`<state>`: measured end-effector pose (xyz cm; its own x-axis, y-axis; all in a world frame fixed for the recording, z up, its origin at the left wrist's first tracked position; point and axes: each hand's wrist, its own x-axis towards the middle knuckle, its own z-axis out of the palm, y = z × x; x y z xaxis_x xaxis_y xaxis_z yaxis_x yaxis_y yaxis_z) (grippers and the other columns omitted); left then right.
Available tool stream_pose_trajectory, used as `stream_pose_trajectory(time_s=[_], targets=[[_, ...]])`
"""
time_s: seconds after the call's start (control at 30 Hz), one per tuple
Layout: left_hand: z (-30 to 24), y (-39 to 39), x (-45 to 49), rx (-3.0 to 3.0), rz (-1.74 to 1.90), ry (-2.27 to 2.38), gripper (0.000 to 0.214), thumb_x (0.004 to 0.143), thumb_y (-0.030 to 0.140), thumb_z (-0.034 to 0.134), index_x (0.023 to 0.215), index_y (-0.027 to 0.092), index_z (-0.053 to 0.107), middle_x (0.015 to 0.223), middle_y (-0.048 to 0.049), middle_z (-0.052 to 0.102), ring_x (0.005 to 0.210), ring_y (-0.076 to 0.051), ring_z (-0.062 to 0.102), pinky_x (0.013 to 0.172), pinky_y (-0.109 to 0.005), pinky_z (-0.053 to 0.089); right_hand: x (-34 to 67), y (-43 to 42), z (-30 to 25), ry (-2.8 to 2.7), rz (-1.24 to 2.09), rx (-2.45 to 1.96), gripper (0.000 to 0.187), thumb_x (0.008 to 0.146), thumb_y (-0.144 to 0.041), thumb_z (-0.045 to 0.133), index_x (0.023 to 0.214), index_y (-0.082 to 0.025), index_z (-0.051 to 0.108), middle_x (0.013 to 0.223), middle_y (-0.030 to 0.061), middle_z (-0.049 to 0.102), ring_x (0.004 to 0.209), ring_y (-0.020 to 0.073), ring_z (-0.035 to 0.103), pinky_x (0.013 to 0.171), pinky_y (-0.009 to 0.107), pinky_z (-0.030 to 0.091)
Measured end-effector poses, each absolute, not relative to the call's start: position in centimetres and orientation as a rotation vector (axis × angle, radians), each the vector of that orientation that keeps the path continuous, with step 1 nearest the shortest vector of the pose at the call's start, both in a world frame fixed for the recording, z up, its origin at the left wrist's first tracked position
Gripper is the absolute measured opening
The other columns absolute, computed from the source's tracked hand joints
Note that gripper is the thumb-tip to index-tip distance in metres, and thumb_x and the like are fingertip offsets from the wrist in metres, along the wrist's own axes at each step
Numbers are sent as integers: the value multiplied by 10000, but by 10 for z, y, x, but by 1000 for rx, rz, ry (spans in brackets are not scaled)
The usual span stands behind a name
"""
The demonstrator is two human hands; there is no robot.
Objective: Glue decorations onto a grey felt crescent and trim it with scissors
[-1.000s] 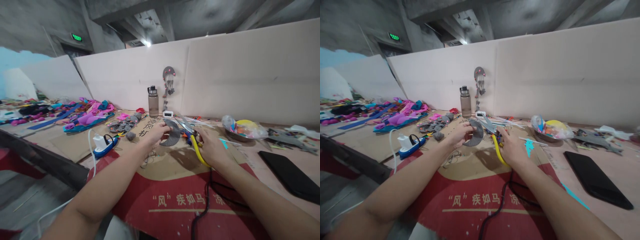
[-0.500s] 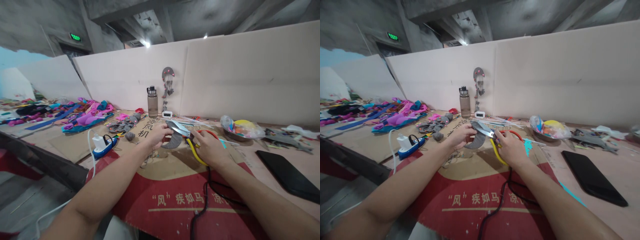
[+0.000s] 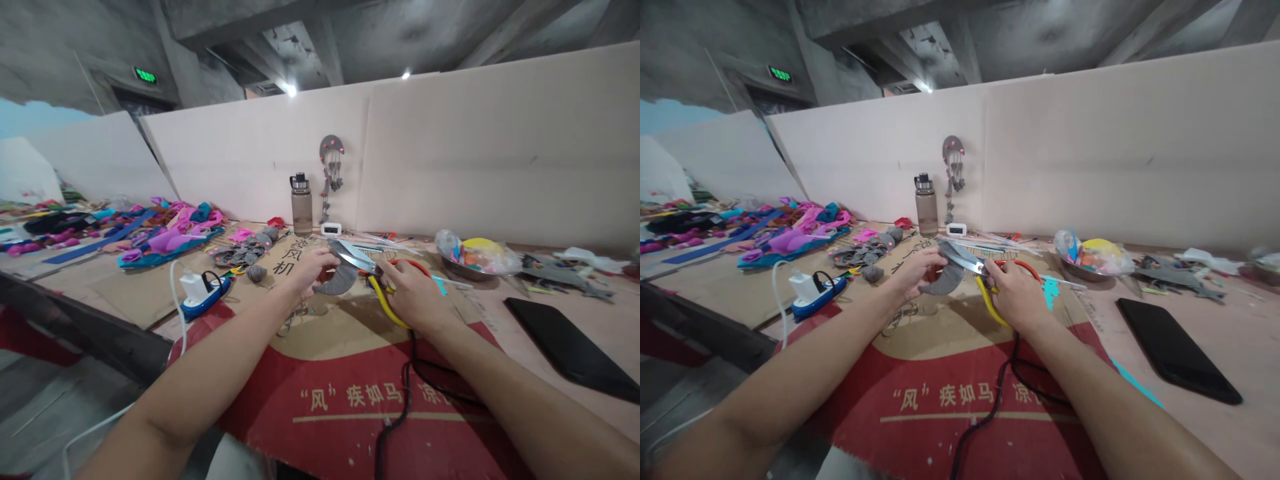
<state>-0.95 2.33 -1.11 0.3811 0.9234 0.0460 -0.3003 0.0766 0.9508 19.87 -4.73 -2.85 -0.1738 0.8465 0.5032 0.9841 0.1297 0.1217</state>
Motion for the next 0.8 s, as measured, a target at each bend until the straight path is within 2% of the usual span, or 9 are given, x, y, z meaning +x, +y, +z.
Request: stream_pose_trajectory(time_s=[0.2,0.5,0.8], targets=[[-4,24,-13,1136,999,795,95,629,65,616,649,149,575,621,25,550,540,-82,526,542,-208,417,203,-46,-29,-2123,-602,-1772,427,974,-272,400,1354,-195,581,1033,134,648,895,232,614,710,297,397],[3,19,-13,1072,1016,811,104,661,31,596,668,132,621,621,6,595,552,-82,539,566,-211,412,204,-47,-27,-2150,-693,-1805,451,958,-250,418,1382,-208,565,1052,140,657,883,245,611,674,304,374],[7,17,-15,1072,1049,786,134,654,18,610,587,131,580,567,11,590,501,-81,522,550,-211,403,202,-48,-22,-2191,-764,-1801,470,937,-200,440,1393,-214,556,1016,131,675,880,247,625,678,301,354]])
